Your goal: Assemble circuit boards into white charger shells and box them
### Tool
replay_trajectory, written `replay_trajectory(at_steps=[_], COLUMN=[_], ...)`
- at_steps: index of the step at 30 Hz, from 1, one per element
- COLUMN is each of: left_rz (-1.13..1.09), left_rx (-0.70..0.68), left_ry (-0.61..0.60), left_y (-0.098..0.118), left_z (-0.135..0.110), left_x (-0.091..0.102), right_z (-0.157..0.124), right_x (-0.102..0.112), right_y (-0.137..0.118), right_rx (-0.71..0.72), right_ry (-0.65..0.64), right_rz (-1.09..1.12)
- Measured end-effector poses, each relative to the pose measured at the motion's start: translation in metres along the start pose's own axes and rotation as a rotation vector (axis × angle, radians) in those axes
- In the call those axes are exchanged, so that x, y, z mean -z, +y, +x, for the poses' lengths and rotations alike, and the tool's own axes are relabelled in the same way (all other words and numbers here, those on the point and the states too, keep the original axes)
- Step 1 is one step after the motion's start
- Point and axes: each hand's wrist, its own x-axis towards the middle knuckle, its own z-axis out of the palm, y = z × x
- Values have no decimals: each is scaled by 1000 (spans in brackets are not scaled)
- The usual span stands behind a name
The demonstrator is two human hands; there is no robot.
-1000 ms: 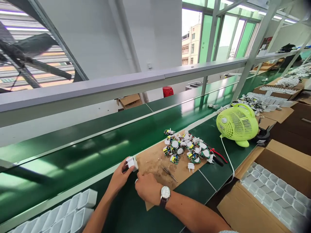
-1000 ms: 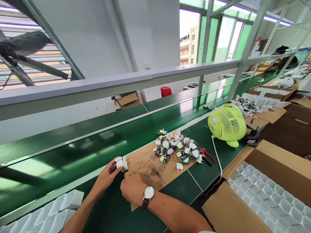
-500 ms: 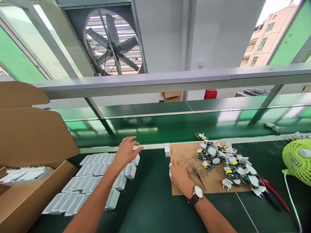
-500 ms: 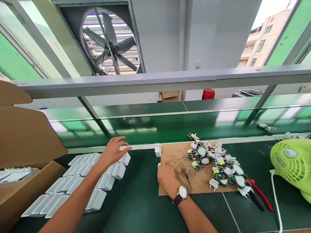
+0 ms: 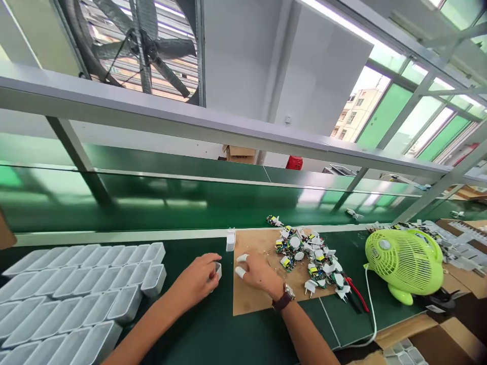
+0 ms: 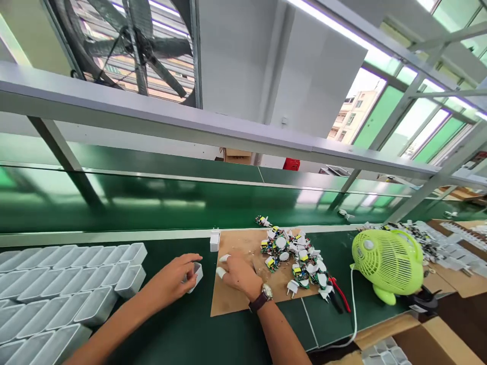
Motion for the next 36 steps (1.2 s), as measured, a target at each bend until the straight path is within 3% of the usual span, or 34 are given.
replay_trajectory(at_steps=[6, 10, 16, 19, 22, 26, 31, 33, 36], left_rz=[-227, -318, -368, -378, -376, -384, -384, -384, -386], left_rx=[-33, -22, -16, 65, 113, 111, 53, 47, 37], left_ry=[100, 40, 21, -8, -24, -22, 8, 13, 20], left_y=[5, 2, -3, -5, -8, -10, -14, -14, -13], left_z=[-22, -30, -34, -33, -32, -32, -34, -36, -38], left_x=[-21, -24, -26, -21, -18, -18, -22, -24, -27], right_z=[39, 88, 144, 153, 139, 83, 9, -3, -10], right_x=[53, 70, 65, 66, 73, 75, 48, 37, 26], right_y=[64, 96, 97, 89, 81, 68, 33, 24, 23], right_rx=[-163, -292, -371, -335, -269, -155, 214, 272, 246], right_ry=[60, -1, -154, -129, -42, -32, -99, -75, -79], right_rz=[-156, -274, -408, -441, -428, -330, 17, 47, 9])
